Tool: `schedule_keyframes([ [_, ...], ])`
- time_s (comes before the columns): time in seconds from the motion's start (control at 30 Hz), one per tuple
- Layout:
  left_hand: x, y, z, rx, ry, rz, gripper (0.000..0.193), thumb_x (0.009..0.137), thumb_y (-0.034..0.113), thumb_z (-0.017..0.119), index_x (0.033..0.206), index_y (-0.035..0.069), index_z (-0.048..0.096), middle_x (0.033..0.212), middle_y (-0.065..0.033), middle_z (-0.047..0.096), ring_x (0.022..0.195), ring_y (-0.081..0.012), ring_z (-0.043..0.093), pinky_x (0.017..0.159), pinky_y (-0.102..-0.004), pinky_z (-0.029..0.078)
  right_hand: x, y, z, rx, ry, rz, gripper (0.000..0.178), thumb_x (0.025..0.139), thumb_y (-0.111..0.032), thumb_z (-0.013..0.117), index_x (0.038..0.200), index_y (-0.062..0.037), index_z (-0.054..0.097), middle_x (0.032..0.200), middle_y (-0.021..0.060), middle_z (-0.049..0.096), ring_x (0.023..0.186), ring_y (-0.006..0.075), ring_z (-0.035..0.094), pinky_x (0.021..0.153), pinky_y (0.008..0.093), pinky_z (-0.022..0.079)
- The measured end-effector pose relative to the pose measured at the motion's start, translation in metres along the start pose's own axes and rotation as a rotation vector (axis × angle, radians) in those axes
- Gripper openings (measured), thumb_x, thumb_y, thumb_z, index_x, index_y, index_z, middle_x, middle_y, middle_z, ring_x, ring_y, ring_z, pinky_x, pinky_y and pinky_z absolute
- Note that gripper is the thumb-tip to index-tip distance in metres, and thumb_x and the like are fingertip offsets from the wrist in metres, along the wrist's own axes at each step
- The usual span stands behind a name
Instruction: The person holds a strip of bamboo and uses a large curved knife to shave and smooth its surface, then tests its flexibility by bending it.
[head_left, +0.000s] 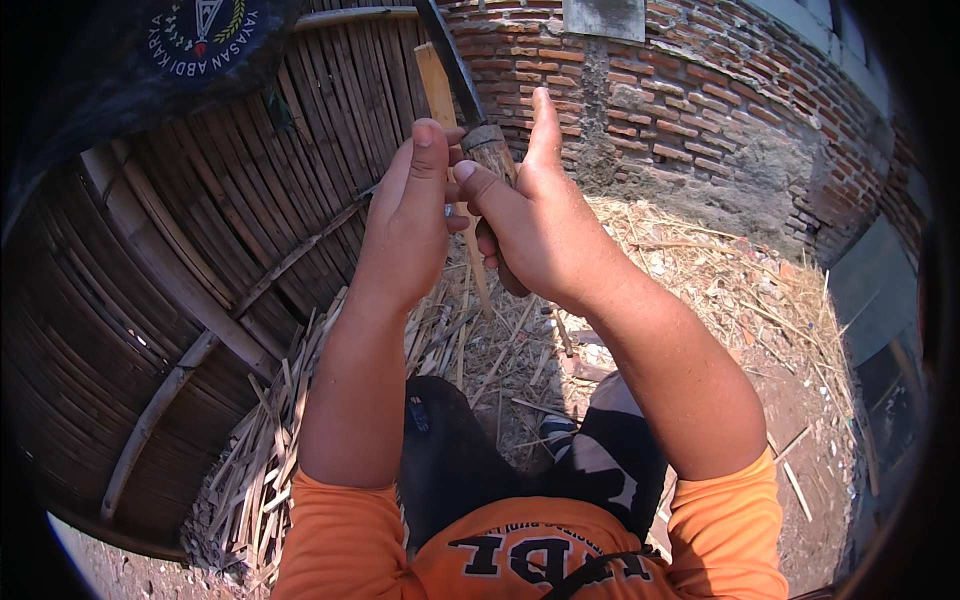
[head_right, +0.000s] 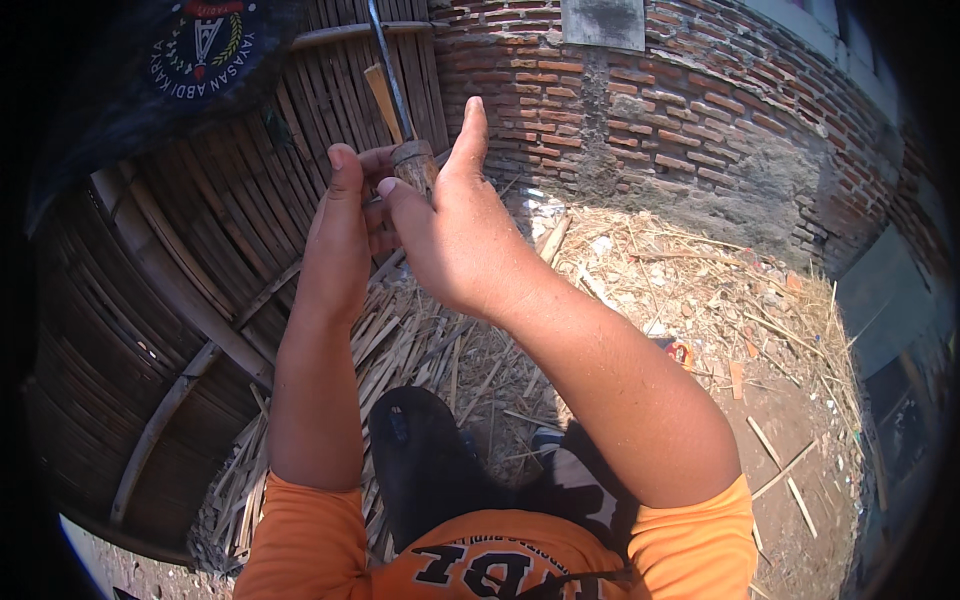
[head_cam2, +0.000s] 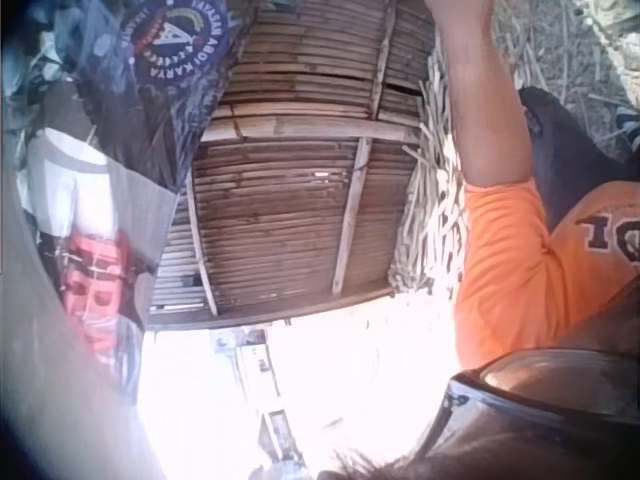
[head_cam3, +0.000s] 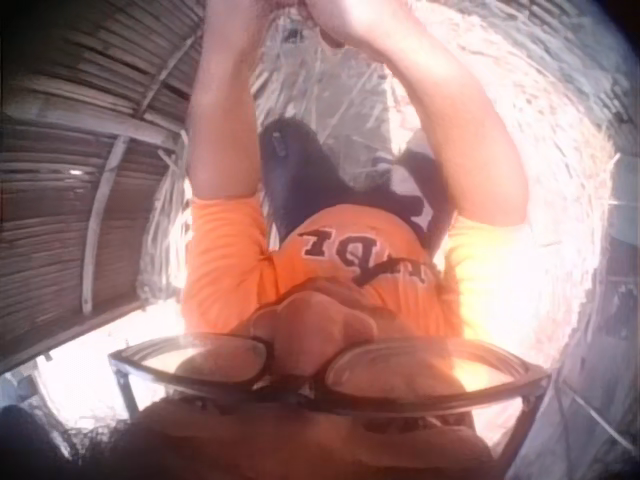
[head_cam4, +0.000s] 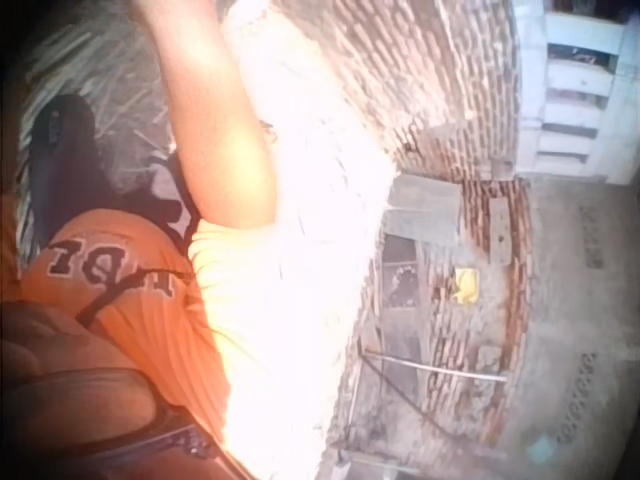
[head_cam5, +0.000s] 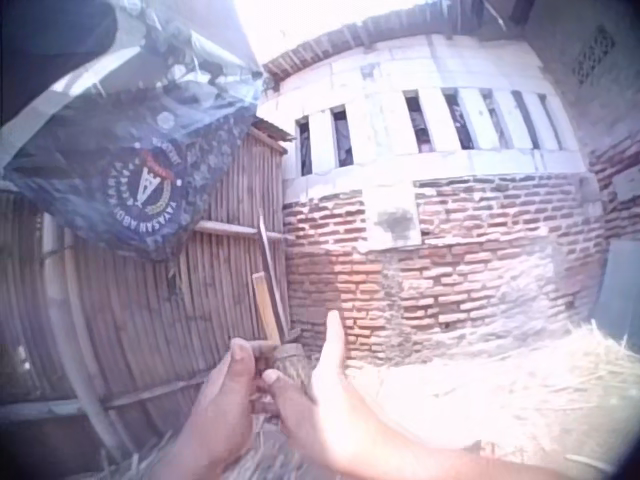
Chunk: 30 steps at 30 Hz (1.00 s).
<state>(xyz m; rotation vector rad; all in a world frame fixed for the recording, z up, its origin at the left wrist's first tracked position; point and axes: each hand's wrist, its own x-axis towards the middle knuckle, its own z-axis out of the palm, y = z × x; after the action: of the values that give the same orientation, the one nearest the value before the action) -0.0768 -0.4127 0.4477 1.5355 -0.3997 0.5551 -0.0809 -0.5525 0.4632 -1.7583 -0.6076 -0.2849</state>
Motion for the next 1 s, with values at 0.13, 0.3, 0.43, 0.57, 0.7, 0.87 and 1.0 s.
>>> schedule_keyframes([
  [0.13,0.003,0.003,-0.035,0.058,0.2,-0.016,0.071,0.104,0.064,0.036,0.126,0.001,0.058,0.112,-0.0104,0.062,0.09,-0.0164,0.064,0.075,-0.0322,0.05,-0.014,-0.007,0.017,-0.005,-0.045,-0.015,0.096,0.105,-0.022,0.053,0.154,-0.0028,-0.027,0.068,0.0065,0.058,0.055,0.0117,0.054,0.049,0.0269,0.043],
  [0.3,-0.053,0.004,-0.03,0.029,-0.05,-0.126,0.063,0.102,0.06,0.048,0.121,0.001,0.062,0.103,-0.0055,0.064,0.088,-0.0135,0.062,0.075,-0.0288,0.05,-0.029,0.009,0.029,0.018,-0.061,-0.151,0.097,0.103,-0.014,0.053,0.151,0.0007,-0.03,0.104,0.0245,0.066,0.089,0.0257,0.068,0.082,0.0354,0.054],
  [0.43,-0.053,0.008,-0.03,0.134,-0.073,-0.144,0.052,0.101,0.049,0.06,0.112,-0.001,0.064,0.096,-0.0037,0.066,0.085,-0.0079,0.057,0.075,-0.0249,0.048,-0.036,0.015,0.042,-0.012,-0.126,-0.143,0.101,0.098,-0.008,0.052,0.148,0.0025,-0.034,0.113,0.0352,0.063,0.104,0.0419,0.069,0.095,0.0441,0.052],
  [0.57,-0.055,0.008,-0.035,0.162,-0.079,-0.172,0.047,0.104,0.044,0.057,0.111,-0.002,0.065,0.095,-0.0051,0.066,0.085,-0.0089,0.058,0.077,-0.0261,0.048,-0.041,0.022,0.052,-0.008,-0.169,-0.166,0.104,0.092,-0.006,0.056,0.151,0.0022,-0.029,0.124,0.0363,0.056,0.111,0.0418,0.064,0.094,0.0459,0.05],
  [0.7,-0.068,-0.004,-0.065,0.198,0.05,-0.149,0.043,0.106,0.04,0.052,0.114,-0.001,0.062,0.097,-0.0076,0.066,0.087,-0.0133,0.063,0.08,-0.0283,0.049,-0.037,0.044,0.048,0.154,-0.194,-0.168,0.101,0.091,-0.008,0.063,0.159,-0.003,-0.012,0.141,0.0291,0.042,0.123,0.0339,0.054,0.099,0.0414,0.049],
  [0.87,-0.085,0.019,-0.08,0.094,0.147,-0.309,0.038,0.108,0.034,0.043,0.119,0.0,0.058,0.092,-0.0066,0.061,0.081,-0.0178,0.065,0.082,-0.0336,0.056,0.017,0.099,0.056,-0.054,0.042,-0.156,0.107,0.083,-0.023,0.075,0.159,0.0025,0.004,0.146,0.0325,0.034,0.139,0.0474,0.037,0.115,0.0479,0.034],
  [1.0,-0.095,0.016,-0.098,0.136,0.19,-0.402,0.036,0.104,0.031,0.042,0.116,0.001,0.058,0.084,-0.0047,0.055,0.064,-0.0132,0.055,0.057,-0.0296,0.05,0.048,0.139,0.122,-0.226,-0.146,-0.237,0.117,0.079,-0.033,0.083,0.16,-0.0009,0.004,0.155,0.0343,0.023,0.147,0.0479,0.026,0.119,0.0496,0.03],
])
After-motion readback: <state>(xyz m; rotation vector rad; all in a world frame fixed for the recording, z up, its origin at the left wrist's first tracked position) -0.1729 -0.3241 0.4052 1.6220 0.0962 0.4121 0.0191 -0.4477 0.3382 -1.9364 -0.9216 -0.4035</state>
